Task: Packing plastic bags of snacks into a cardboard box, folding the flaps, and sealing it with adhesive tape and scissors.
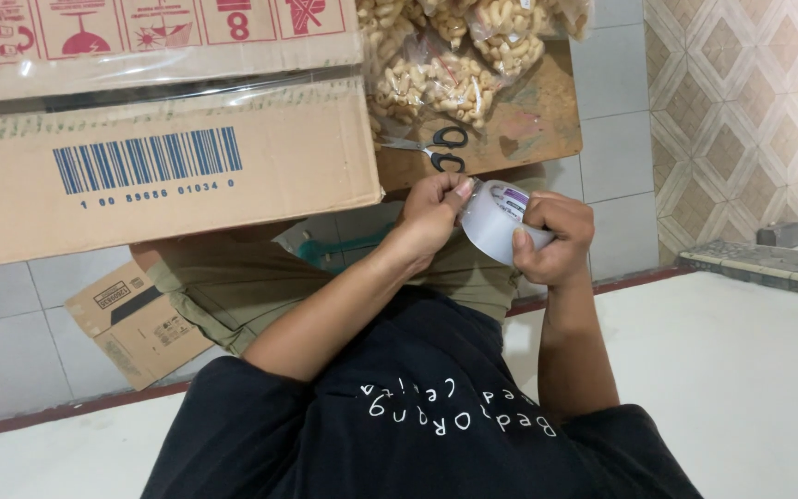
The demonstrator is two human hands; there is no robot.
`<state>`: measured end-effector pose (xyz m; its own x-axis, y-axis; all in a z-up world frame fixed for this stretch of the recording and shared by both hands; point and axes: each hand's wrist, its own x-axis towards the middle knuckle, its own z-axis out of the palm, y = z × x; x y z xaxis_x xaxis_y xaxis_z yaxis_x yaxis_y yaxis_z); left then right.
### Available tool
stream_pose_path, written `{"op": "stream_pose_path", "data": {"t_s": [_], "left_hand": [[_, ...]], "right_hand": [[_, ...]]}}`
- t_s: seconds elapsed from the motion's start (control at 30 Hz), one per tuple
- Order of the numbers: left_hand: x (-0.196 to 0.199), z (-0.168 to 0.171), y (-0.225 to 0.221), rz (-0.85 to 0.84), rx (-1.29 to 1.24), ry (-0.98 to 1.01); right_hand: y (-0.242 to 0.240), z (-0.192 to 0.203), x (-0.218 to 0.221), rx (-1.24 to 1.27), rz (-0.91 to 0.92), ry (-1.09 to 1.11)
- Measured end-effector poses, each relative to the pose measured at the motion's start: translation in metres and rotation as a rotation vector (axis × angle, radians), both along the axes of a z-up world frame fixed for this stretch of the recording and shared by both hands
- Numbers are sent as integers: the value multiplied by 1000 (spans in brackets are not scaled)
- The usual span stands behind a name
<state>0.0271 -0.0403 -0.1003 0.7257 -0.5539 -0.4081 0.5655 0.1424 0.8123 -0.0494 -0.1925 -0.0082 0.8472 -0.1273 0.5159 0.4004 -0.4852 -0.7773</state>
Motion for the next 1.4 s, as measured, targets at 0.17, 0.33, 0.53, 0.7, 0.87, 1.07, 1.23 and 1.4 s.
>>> {"op": "stream_pose_path", "data": {"t_s": [0.17, 0.33, 0.53, 0.7, 0.87, 1.07, 1.23, 1.4], "left_hand": [[3, 21, 1, 2, 56, -79], [11, 47, -1, -7, 129, -178], [33, 61, -47, -68, 240, -474], [70, -12, -154, -52, 332, -920], [92, -26, -207, -343, 500, -839], [101, -71, -242, -399, 582, -1104], [100, -93, -242, -379, 627, -1323], [100, -100, -241, -352, 792, -1471]], "right_hand": [[-5, 1, -4, -31, -63, 43], [-14, -1, -10, -67, -130, 110], [-51, -20, -27, -118, -327, 307], [-96, -52, -22, -213, -576, 485], [-117, -52, -2, -61, -677, 688], [-138, -68, 6, -58, -714, 724], [-140, -69, 9, 5, -707, 754], [-140, -63, 16, 61, -711, 723]]}}
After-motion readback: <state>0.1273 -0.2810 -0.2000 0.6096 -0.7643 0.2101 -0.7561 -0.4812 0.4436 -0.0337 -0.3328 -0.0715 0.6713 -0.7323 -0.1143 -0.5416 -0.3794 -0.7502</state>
